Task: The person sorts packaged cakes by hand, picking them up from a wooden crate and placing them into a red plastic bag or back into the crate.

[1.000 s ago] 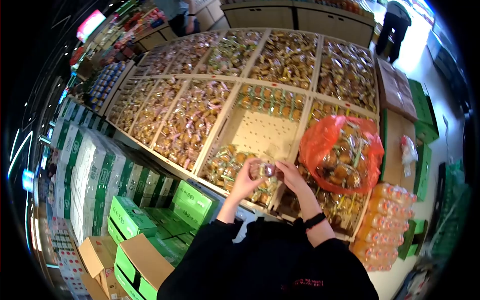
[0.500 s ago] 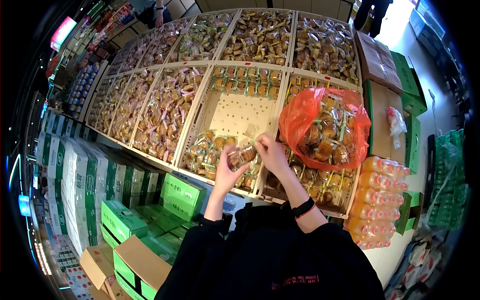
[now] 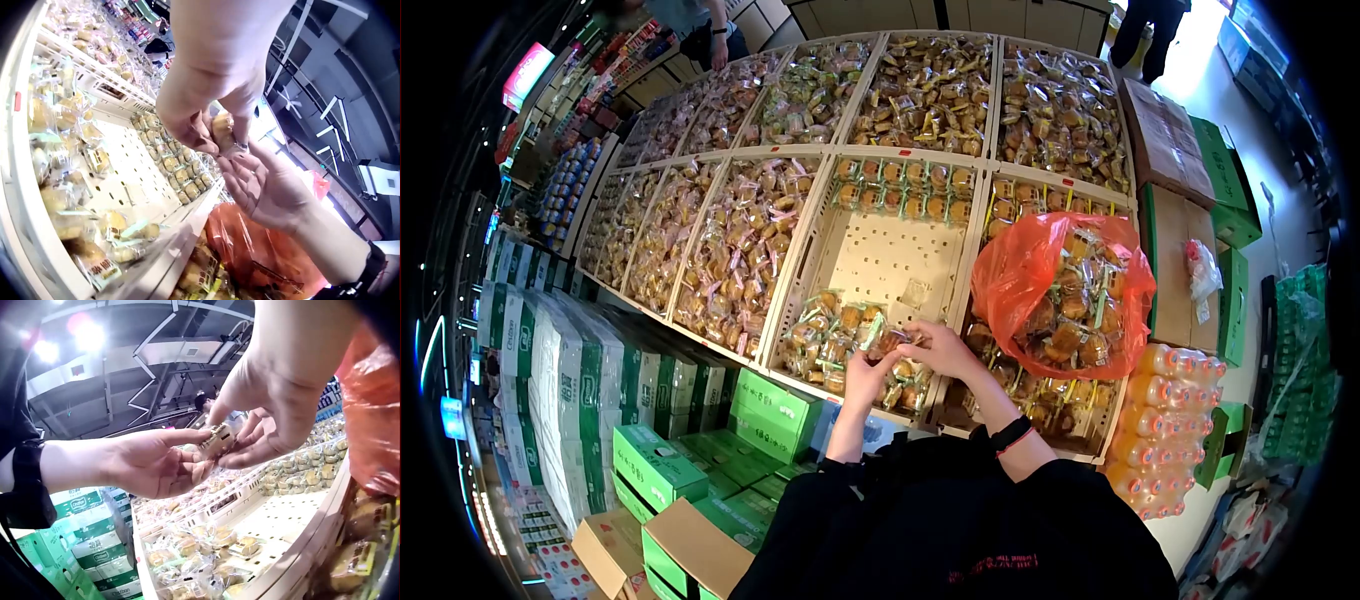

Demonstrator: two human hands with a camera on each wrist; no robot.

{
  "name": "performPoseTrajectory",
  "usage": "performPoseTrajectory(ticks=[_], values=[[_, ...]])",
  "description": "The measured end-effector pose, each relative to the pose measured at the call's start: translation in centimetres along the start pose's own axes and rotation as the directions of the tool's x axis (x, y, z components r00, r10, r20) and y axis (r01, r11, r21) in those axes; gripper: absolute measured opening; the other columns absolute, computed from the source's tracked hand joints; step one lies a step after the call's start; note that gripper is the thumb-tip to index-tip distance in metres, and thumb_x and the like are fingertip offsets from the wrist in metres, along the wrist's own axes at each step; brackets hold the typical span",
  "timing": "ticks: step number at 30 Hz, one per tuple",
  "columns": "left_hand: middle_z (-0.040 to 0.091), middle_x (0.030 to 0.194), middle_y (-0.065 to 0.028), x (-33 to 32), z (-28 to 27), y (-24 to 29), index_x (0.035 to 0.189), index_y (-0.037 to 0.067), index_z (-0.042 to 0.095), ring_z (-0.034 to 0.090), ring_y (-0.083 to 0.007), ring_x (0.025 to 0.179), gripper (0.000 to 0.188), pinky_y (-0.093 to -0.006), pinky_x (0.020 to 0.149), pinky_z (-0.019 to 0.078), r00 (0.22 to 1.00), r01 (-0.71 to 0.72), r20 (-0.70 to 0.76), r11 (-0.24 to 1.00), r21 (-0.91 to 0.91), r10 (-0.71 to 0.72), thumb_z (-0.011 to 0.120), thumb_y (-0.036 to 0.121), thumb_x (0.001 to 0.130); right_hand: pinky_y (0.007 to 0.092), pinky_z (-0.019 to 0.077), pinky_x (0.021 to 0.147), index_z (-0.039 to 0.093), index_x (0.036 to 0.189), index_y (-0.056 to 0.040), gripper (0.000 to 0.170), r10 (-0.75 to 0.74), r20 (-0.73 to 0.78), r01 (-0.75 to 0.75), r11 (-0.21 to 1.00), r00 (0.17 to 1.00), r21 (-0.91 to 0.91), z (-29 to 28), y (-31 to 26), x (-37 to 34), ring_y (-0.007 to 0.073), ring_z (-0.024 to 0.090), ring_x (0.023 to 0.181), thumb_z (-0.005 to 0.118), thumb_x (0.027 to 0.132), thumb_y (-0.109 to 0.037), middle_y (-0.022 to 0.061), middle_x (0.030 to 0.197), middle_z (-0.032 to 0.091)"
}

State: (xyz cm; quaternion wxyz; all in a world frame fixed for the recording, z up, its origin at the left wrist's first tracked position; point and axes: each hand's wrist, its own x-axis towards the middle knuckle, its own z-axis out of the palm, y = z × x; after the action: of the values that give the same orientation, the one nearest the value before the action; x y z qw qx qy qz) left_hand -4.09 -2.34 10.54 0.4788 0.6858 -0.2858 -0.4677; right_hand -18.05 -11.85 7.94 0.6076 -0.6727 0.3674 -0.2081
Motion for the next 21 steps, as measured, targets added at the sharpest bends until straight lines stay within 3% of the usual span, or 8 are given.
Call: performPoseTrajectory(ticks=[2,4,6,7,9,16,18,21], values=[[0.062,0.073,-0.0003,1.0,-0.2,0.5,0.089,-0.001,0.064,0.053,-0.0059,0.065,0.022,-0.0204,0.058,0.0418,1.000,-0.023,0.019,0.997,0.068,0.022,0.071,0.016,0.078,0.0308,0.0488,0.071,0.060,0.104,-0.0011,0.039,0.020,-0.038,-0.012,0.980,0.999,0.200,0.5,1.6,0.6,0.0192,0.063,0.081,0.069,0.077,-0.028,0.0123,0.092,0.065],[0.061,0.098,-0.0092,1.7,-0.1,1.2,0.121,-0.003,0.045,0.058,-0.0128,0.085,0.054,-0.0257,0.070,0.0481,1.000,0.019,0.024,0.999,0.051,-0.020,0.070,0.015,0.077,0.0294,0.0487,0.069,0.061,0.101,0.0000,0.035,0.049,-0.046,-0.040,0.982,0.998,0.186,0.0,1.5,1.0,0.0179,0.063,0.078,0.068,0.078,-0.026,0.0121,0.087,0.065],[0.051,0.118,-0.0161,2.7,0.2,1.3,0.130,0.004,0.036,0.050,-0.0210,0.110,0.068,-0.0342,0.086,0.0456,0.944,-0.309,0.012,0.869,0.386,0.330,0.072,0.014,0.074,0.0299,0.0485,0.068,0.061,0.099,0.0004,0.033,0.054,-0.090,-0.041,0.988,0.995,0.147,-0.7,0.7,1.8,0.0179,0.063,0.077,0.068,0.078,-0.025,0.0111,0.084,0.066],[0.051,0.118,-0.0161,3.1,0.0,1.8,0.130,0.004,0.036,0.050,-0.0210,0.110,0.068,-0.0342,0.086,0.0456,0.944,-0.310,0.013,0.870,0.384,0.330,0.072,0.014,0.074,0.0299,0.0481,0.067,0.061,0.097,0.0002,0.032,0.012,-0.103,0.002,0.990,0.995,0.138,-0.7,1.3,2.3,0.0172,0.063,0.076,0.067,0.079,-0.025,0.0116,0.083,0.065],[0.038,0.135,-0.0157,4.1,-0.6,3.2,0.131,0.006,0.038,0.037,-0.0268,0.123,0.071,-0.0407,0.102,0.0340,0.817,-0.565,0.414,0.417,0.712,0.400,0.072,0.010,0.069,0.0297,0.0478,0.066,0.062,0.097,-0.0001,0.031,0.033,-0.068,-0.029,0.998,0.997,0.063,-1.2,2.5,2.9,0.0166,0.062,0.076,0.066,0.079,-0.025,0.0120,0.082,0.065],[0.058,0.109,-0.0070,11.6,-0.7,1.5,0.114,0.011,0.054,0.046,-0.0320,0.111,0.050,-0.0404,0.096,0.0359,0.711,-0.691,0.523,0.330,0.643,0.470,0.067,0.008,0.066,0.0318,0.0442,0.055,0.062,0.101,-0.0013,0.038,0.081,-0.200,-0.064,0.994,0.976,0.089,-1.4,4.3,3.7,0.0221,0.060,0.060,0.059,0.084,-0.035,0.0121,0.071,0.063],[0.058,0.108,-0.0079,15.8,-1.0,1.7,0.112,0.010,0.054,0.046,-0.0322,0.110,0.047,-0.0408,0.095,0.0361,0.752,-0.619,0.448,0.283,0.733,0.485,0.064,0.006,0.066,0.0303,0.0440,0.053,0.062,0.094,-0.0061,0.026,0.038,-0.261,-0.085,0.982,0.964,-0.170,-1.6,5.3,3.7,0.0180,0.058,0.057,0.060,0.084,-0.030,0.0076,0.064,0.060],[0.059,0.106,-0.0082,22.3,-0.4,2.6,0.106,0.008,0.057,0.049,-0.0314,0.104,0.043,-0.0393,0.090,0.0404,0.771,-0.570,0.351,0.330,0.753,0.532,0.064,0.004,0.064,0.0370,0.0471,0.051,0.063,0.085,-0.0093,0.018,-0.185,-0.331,0.029,0.905,0.925,-0.425,-1.1,6.9,3.6,0.0281,0.059,0.058,0.059,0.082,-0.026,0.0090,0.065,0.061]])
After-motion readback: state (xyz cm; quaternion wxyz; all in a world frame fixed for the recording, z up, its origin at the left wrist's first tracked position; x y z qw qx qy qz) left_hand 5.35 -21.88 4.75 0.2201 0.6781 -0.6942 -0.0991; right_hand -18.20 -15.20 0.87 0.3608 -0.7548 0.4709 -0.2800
